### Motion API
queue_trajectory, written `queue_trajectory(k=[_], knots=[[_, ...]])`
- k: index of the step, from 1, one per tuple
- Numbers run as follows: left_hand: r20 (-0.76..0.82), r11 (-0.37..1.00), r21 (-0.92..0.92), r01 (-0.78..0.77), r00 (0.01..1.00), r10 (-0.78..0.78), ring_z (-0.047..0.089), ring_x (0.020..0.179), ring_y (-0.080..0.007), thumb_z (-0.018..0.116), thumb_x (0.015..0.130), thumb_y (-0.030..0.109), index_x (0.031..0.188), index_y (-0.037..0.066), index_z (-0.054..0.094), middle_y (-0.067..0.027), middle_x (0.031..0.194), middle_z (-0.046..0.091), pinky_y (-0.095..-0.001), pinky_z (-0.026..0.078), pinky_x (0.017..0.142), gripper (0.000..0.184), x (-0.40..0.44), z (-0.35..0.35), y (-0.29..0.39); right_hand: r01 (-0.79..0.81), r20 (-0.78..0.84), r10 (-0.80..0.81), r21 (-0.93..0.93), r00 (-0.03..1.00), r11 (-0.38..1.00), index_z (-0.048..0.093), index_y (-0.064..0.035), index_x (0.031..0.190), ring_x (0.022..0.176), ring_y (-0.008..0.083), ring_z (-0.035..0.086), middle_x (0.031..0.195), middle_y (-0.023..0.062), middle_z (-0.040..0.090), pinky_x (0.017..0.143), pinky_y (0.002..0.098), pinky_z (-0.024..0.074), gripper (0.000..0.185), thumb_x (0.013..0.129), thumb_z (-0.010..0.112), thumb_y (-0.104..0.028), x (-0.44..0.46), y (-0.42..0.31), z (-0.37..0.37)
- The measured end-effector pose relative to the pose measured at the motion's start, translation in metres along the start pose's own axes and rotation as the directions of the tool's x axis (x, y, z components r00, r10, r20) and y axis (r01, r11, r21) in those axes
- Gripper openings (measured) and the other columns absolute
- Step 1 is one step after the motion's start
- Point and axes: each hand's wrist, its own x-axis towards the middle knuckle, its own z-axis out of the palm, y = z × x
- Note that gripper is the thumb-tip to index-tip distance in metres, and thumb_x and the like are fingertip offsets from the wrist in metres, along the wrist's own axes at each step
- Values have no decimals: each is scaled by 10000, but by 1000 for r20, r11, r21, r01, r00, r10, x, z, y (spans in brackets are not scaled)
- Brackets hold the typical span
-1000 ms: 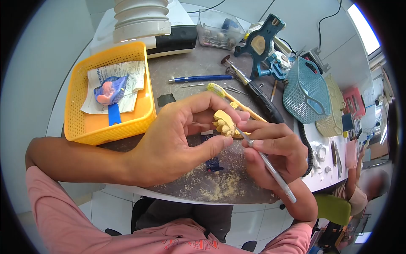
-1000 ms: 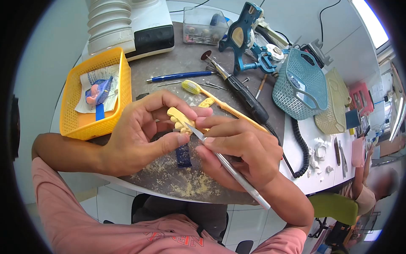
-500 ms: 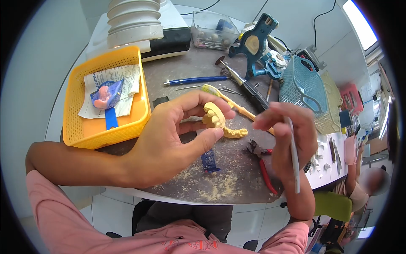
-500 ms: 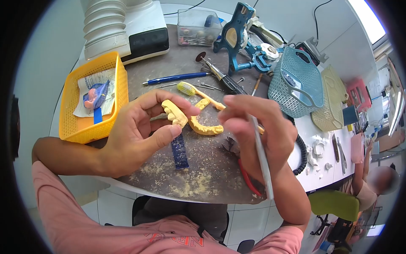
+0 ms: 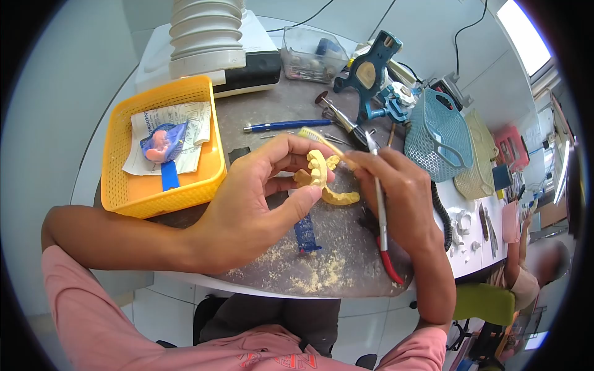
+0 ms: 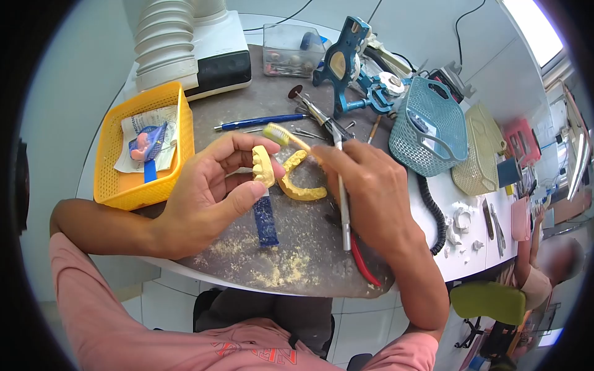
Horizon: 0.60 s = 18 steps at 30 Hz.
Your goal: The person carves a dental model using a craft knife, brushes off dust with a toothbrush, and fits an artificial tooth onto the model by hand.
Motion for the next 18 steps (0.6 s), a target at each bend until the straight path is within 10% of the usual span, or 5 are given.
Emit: queue_trajectory(k=[7, 18], knots=[[3, 1000, -22, 11, 1000, -10, 543, 1241, -144, 555, 1000, 82, 1392, -19, 434, -107, 1287, 564, -318, 406, 1096, 423, 1, 0, 1, -200, -171, 276, 364, 946, 910, 706, -57, 1108, 686, 137, 595, 825, 69, 586, 611, 283, 456, 230, 886, 679, -2, 4, 2, -21], [8, 997, -75, 24, 1000, -24, 556, 1228, -154, 579, 999, 83, 1403, -41, 425, -124, 1274, 589, -320, 394, 1123, 449, 3, 0, -3, 52, -15, -50, 336, 999, 940, 763, -95, 1053, 603, 107, 543, 697, 24, 576, 511, 271, 409, 219, 846, 720, -35, 2, 0, -30]])
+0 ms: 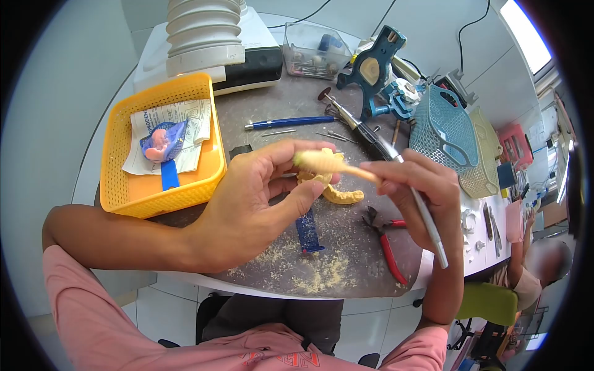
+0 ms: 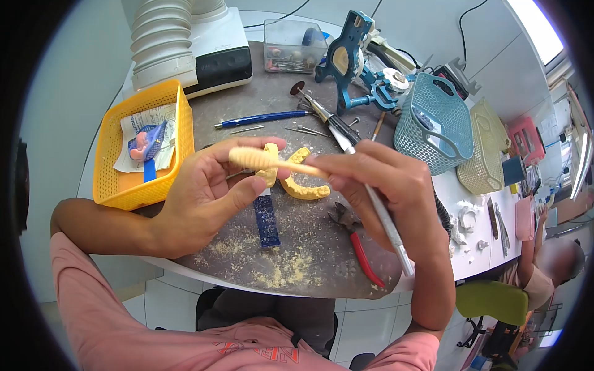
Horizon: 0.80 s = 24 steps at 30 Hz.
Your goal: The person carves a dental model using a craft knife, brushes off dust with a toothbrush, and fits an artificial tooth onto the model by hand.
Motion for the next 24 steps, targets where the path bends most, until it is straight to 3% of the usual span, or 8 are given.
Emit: queue_trajectory(k=[4, 7, 9, 11, 15, 17, 20, 24], knots=[[-24, 998, -23, 53, 998, -53, 557, 1231, -158, 578, 996, 60, 1370, -45, 435, -129, 1294, 572, -314, 407, 1113, 415, 1, 0, 0, -68, 125, 71, -25, 990, 997, 766, -107, 1066, 623, 104, 580, 719, 24, 608, 525, 266, 433, 239, 844, 717, -34, -2, 23, -21], [-15, 998, 38, 40, 999, -39, 556, 1232, -160, 576, 991, 37, 1366, -46, 430, -130, 1307, 561, -311, 427, 1095, 410, 1, 1, 3, -114, -80, 103, -141, 991, 983, 765, -125, 1102, 683, 90, 631, 752, 20, 642, 543, 243, 452, 294, 829, 723, -24, -3, 25, -26], [-9, 999, 37, 29, 1000, -29, 556, 1232, -159, 581, 985, 28, 1362, -45, 433, -128, 1299, 563, -310, 432, 1091, 412, 2, 0, 1, -26, -94, 12, -152, 996, 988, 762, -118, 1105, 645, 86, 596, 735, 15, 622, 518, 248, 432, 309, 816, 729, -14, 0, 14, -16], [-2, 999, 35, 23, 1000, -23, 556, 1231, -159, 587, 979, 19, 1359, -44, 436, -127, 1290, 565, -309, 438, 1088, 413, 2, 0, 1, 46, -79, -47, -12, 996, 999, 762, -118, 1104, 601, 90, 553, 710, 9, 600, 496, 254, 405, 298, 823, 727, -22, -1, 6, 0], [-16, 996, 61, 58, 998, -58, 559, 1228, -162, 593, 971, 7, 1349, -38, 442, -117, 1286, 556, -307, 430, 1100, 410, 1, 1, 4, -14, 140, 13, 5, 990, 1000, 774, -144, 1096, 576, 86, 521, 701, 4, 596, 477, 250, 369, 271, 863, 696, -30, -3, 25, -9], [-7, 996, 44, 79, 997, -78, 558, 1231, -162, 595, 970, 7, 1345, -36, 444, -114, 1293, 549, -306, 429, 1103, 407, 1, 1, 4, -32, 143, 39, -48, 989, 998, 775, -138, 1095, 577, 84, 527, 697, 12, 599, 480, 253, 375, 263, 871, 690, -30, -4, 30, -24], [-5, 995, 71, 65, 998, -65, 553, 1243, -165, 591, 974, 14, 1348, -39, 437, -116, 1320, 536, -305, 427, 1104, 407, 1, 0, 2, -51, -121, 38, -110, 992, 993, 770, -131, 1111, 596, 83, 557, 683, 19, 600, 488, 251, 375, 274, 863, 698, -37, -4, 33, -30], [10, 1000, 10, 3, 1000, -3, 549, 1257, -175, 570, 990, 27, 1359, -46, 424, -127, 1338, 529, -311, 420, 1107, 404, 1, 0, -1, 72, -125, -74, -17, 989, 997, 766, -125, 1122, 590, 91, 515, 693, 21, 582, 502, 262, 382, 290, 849, 716, -41, -2, 14, -9]])
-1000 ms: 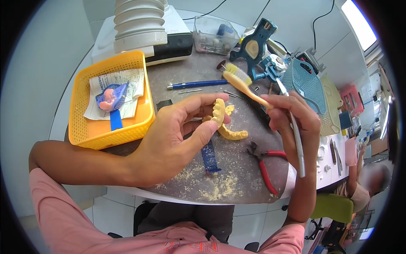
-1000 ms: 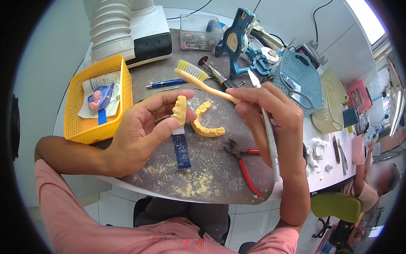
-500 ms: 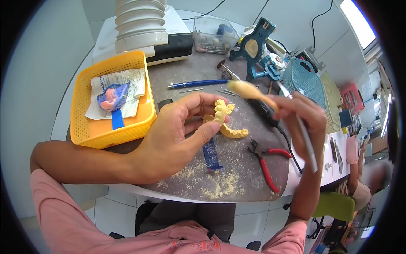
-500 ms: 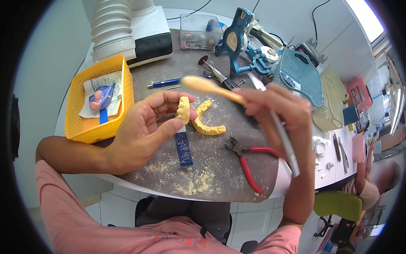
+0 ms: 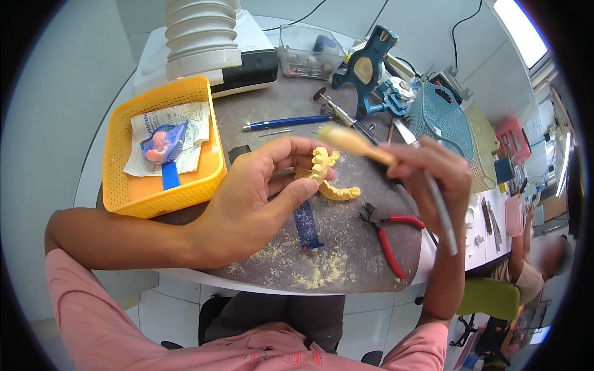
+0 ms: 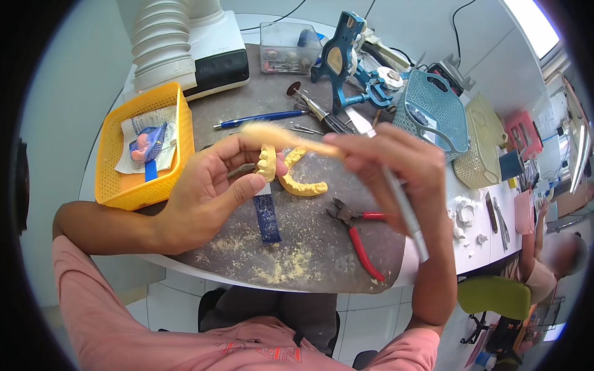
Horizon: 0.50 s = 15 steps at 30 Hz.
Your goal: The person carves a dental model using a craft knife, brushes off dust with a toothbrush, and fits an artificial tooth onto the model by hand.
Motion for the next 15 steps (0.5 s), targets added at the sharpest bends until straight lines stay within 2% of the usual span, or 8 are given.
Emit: queue_trajectory(k=[1, 3, 5, 7, 8, 11, 12, 15], knots=[[14, 1000, -23, -16, 1000, 17, 550, 1258, -179, 558, 999, 37, 1366, -48, 418, -131, 1340, 527, -314, 417, 1110, 402, 0, 0, 0, 0, 0, 0, 1, 1000, 1000, 766, -125, 1122, 590, 91, 515, 693, 21, 582, 502, 262, 382, 290, 849, 716, -41, 0, 1, 1], [2, 1000, -28, 13, 1000, -13, 549, 1259, -180, 548, 1008, 50, 1377, -50, 412, -133, 1342, 526, -319, 415, 1111, 405, 0, 0, 0, -63, 224, 62, -3, 973, 998, 769, -121, 1108, 586, 93, 498, 682, 18, 568, 511, 267, 389, 275, 845, 728, -53, 0, 6, 4], [-8, 999, -38, 39, 999, -39, 549, 1261, -182, 538, 1017, 64, 1387, -52, 405, -135, 1344, 524, -324, 414, 1112, 409, -1, 1, 0, -102, 157, 106, -35, 982, 994, 771, -109, 1090, 593, 96, 529, 694, 27, 595, 523, 275, 411, 237, 861, 729, -64, -3, 21, 6], [23, 999, 3, -37, 999, 37, 549, 1253, -178, 521, 1030, 84, 1401, -55, 396, -128, 1307, 548, -327, 418, 1108, 415, -1, 1, -2, -237, -120, 224, -112, 967, 965, 769, -84, 1068, 615, 93, 568, 711, 37, 626, 530, 286, 430, 192, 885, 715, -66, 0, 30, 11], [39, 998, 29, -48, 998, 47, 554, 1217, -167, 523, 1034, 109, 1397, -53, 402, -119, 1267, 568, -325, 417, 1096, 416, -1, 0, -2, -278, -148, 262, -100, 954, 955, 764, -60, 1052, 620, 127, 605, 735, 63, 646, 543, 298, 450, 164, 900, 709, -81, 0, 27, 16], [31, 999, 28, -45, 999, 44, 554, 1176, -152, 518, 1040, 143, 1395, -36, 414, -109, 1231, 584, -314, 416, 1071, 411, -3, 1, -1, -161, -40, 156, -244, 987, 956, 752, -59, 1064, 608, 166, 598, 751, 79, 632, 557, 307, 459, 181, 888, 718, -80, 0, 8, 28], [26, 999, 27, -44, 999, 43, 554, 1176, -152, 518, 1040, 143, 1395, -36, 414, -109, 1231, 584, -314, 416, 1071, 411, -3, 0, 0, -106, -37, 99, -292, 994, 951, 733, -49, 1072, 613, 220, 590, 773, 102, 605, 566, 312, 460, 219, 952, 661, -218, 0, 4, 30], [64, 999, 28, -41, 997, 39, 545, 1168, -141, 504, 1042, 149, 1403, -18, 416, -108, 1215, 594, -304, 413, 1047, 407, -5, -1, 1, 62, -148, -92, -192, 985, 979, 722, -27, 1066, 621, 229, 579, 777, 106, 578, 569, 304, 452, 405, 1003, 556, -391, 0, 0, 36]])
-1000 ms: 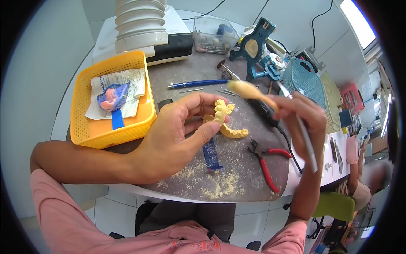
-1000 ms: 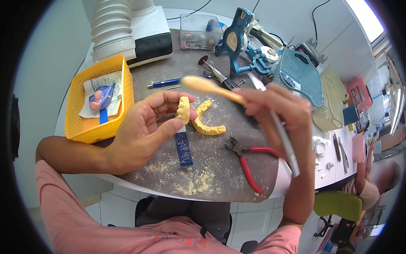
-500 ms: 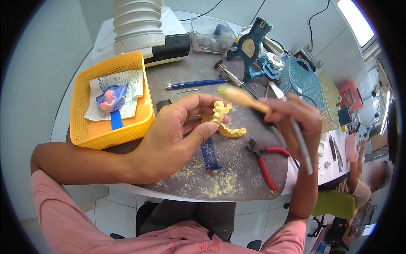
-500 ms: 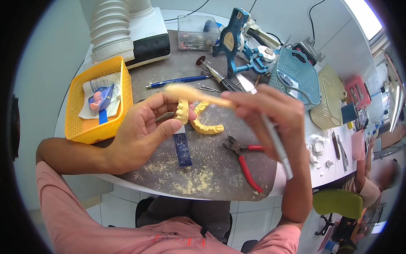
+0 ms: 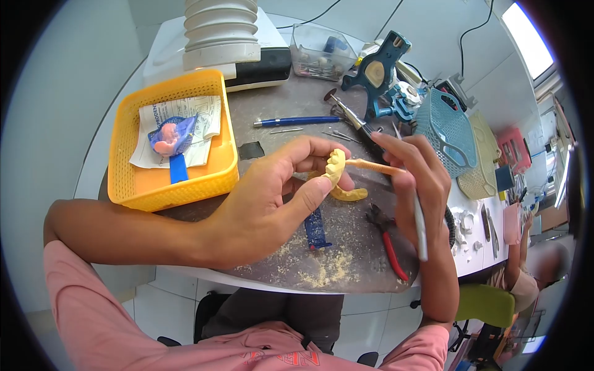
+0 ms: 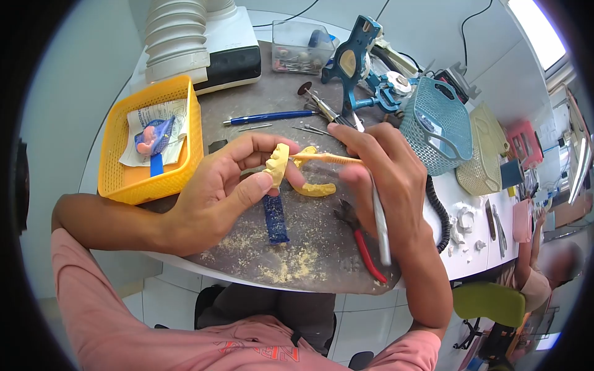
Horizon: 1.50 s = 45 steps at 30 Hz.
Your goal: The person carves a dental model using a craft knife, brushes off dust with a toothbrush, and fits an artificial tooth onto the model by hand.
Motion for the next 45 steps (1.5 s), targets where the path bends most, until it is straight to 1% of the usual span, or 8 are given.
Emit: queue_trajectory(k=[1, 2, 5, 9, 12, 18, 33, 45], knots=[[1, 1000, -19, -2, 1000, 2, 543, 1173, -139, 492, 1042, 141, 1406, -14, 413, -106, 1207, 600, -303, 416, 1040, 404, 0, 1, 0, -23, 12, 22, 54, 1000, 998, 716, -8, 1062, 627, 230, 576, 780, 111, 569, 555, 303, 449, 575, 1005, 469, -525, -1, -6, -5], [4, 999, -39, -4, 1000, 5, 541, 1177, -136, 479, 1041, 133, 1410, -9, 410, -103, 1199, 606, -301, 419, 1033, 401, 0, 2, 0, -22, 14, 21, 55, 1000, 998, 716, -8, 1062, 627, 230, 576, 780, 111, 569, 555, 303, 449, 575, 1005, 469, -525, -4, -9, -5], [42, 999, -48, 1, 999, 1, 540, 1197, -147, 477, 1030, 101, 1412, -13, 401, -116, 1279, 572, -312, 427, 1042, 406, 1, 0, -1, 197, -50, -193, 84, 980, 977, 707, -10, 1099, 629, 216, 594, 795, 99, 618, 529, 315, 477, 315, 909, 695, -262, -6, -20, -4], [18, 993, -115, 21, 1000, -19, 542, 1223, -159, 486, 1018, 73, 1411, -18, 399, -126, 1368, 512, -320, 453, 1037, 412, 0, 3, 0, 301, -122, -286, 133, 950, 944, 691, -7, 1054, 678, 232, 657, 810, 104, 652, 573, 310, 535, 286, 784, 772, -55, -6, -26, 6], [39, 994, -103, 33, 999, -29, 536, 1245, -164, 494, 1009, 56, 1411, -21, 398, -126, 1416, 465, -321, 473, 1034, 421, 0, 2, 2, 273, -132, -247, 252, 960, 928, 619, -19, 941, 840, 297, 732, 831, 108, 678, 719, 370, 624, 267, 742, 796, -1, -10, -26, 7], [68, 994, -53, 92, 994, -88, 530, 1256, -161, 502, 1003, 62, 1414, -23, 398, -126, 1404, 481, -325, 461, 1056, 432, 1, 1, 3, 284, -77, -273, 263, 959, 922, 624, -18, 892, 894, 314, 733, 850, 115, 692, 817, 426, 629, 230, 753, 806, -26, -10, -28, 6], [93, 998, -43, 37, 995, -33, 529, 1262, -177, 511, 1008, 97, 1414, -36, 390, -149, 1397, 490, -347, 482, 1036, 443, 1, 0, -1, 286, -84, -273, 254, 958, 924, 624, -15, 844, 925, 315, 730, 814, 106, 672, 833, 418, 628, 209, 739, 805, -18, -12, -30, 13], [67, 997, -53, 55, 996, -51, 577, 1210, -179, 612, 969, 47, 1340, -15, 446, -133, 1300, 569, -345, 465, 1051, 411, 0, 1, 4, 320, -64, -314, 241, 947, 916, 621, 15, 845, 910, 331, 728, 795, 121, 666, 806, 425, 629, 223, 710, 796, -20, -12, -34, 11]])
